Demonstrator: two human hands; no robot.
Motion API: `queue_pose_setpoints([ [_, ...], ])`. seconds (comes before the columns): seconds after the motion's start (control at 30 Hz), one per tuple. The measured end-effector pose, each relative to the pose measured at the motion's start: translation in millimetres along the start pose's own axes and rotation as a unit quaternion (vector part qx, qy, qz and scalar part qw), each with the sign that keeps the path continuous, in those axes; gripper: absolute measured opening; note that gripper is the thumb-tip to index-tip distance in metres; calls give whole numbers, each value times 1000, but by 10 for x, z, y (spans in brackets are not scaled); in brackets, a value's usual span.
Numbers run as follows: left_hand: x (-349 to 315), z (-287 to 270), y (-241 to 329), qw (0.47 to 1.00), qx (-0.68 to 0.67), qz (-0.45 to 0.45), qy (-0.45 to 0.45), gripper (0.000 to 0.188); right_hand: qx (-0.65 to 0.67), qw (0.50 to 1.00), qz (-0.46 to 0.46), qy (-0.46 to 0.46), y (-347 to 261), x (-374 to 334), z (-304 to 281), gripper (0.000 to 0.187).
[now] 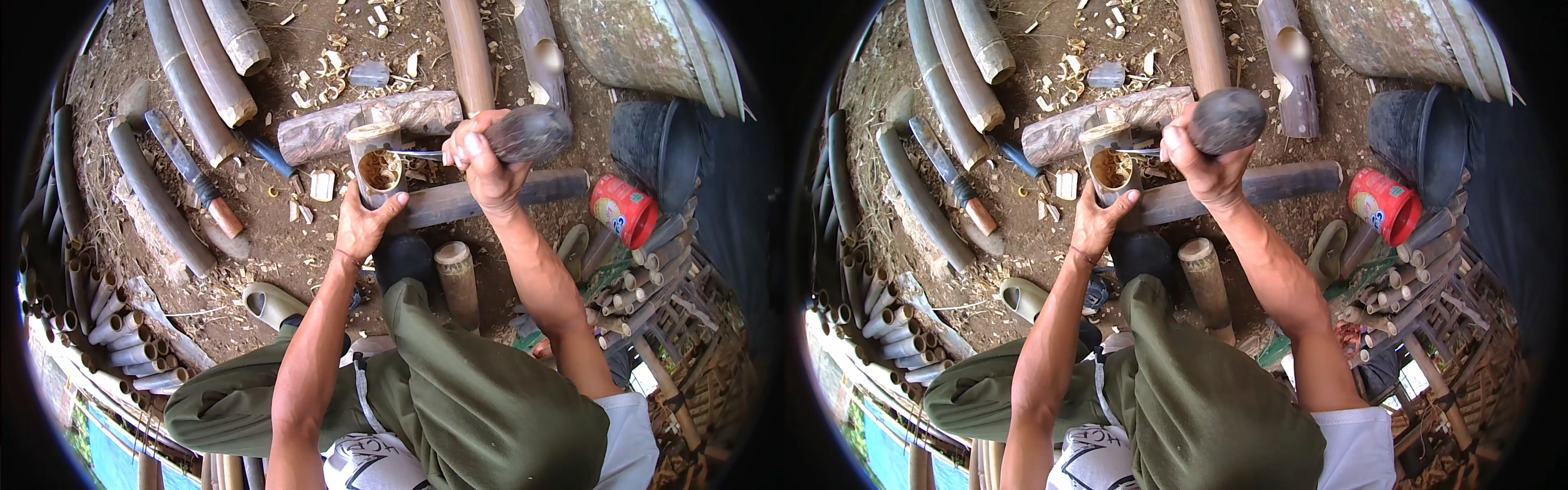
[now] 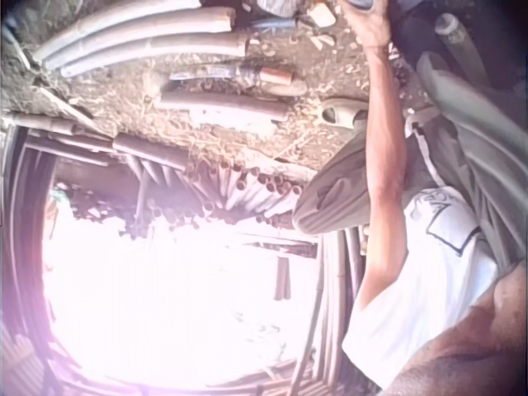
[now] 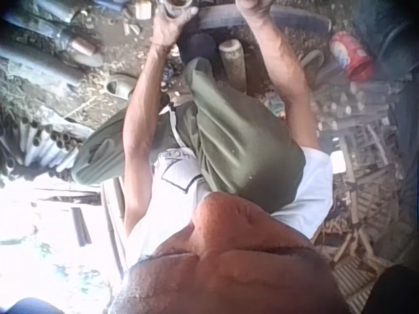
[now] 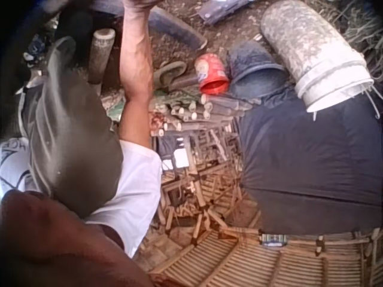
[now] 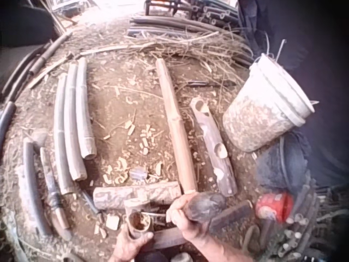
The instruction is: The person uses a knife and a mallet to carve a hole into a bamboo pole and fits another bamboo piece into it to create a joint.
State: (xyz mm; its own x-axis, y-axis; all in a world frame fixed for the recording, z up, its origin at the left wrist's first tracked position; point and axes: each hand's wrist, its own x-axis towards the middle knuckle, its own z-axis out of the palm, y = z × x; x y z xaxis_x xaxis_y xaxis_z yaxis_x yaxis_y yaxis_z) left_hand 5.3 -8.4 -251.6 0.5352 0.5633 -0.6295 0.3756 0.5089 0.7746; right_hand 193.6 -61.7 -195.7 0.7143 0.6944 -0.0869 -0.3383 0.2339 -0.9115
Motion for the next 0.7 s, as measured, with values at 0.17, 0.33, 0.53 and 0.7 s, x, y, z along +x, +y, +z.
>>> queue_pose_setpoints([
  [0.17, 35, -6, -31, 998, -62, -18, -25, 74, 29, 997, 24, 74, 35, -3, -75, 10],
  [0.33, 67, -29, -46, 991, -119, -40, -47, 73, 40, 970, 136, 196, 0, 38, -132, 13],
  [0.53, 82, -121, -59, 977, -187, -50, -89, 75, 12, 997, 48, 51, -74, -212, -14, 14],
  [0.7, 73, -172, -37, 953, -262, -81, -129, 73, -247, 873, -219, -359, -103, -607, 106, 21],
])
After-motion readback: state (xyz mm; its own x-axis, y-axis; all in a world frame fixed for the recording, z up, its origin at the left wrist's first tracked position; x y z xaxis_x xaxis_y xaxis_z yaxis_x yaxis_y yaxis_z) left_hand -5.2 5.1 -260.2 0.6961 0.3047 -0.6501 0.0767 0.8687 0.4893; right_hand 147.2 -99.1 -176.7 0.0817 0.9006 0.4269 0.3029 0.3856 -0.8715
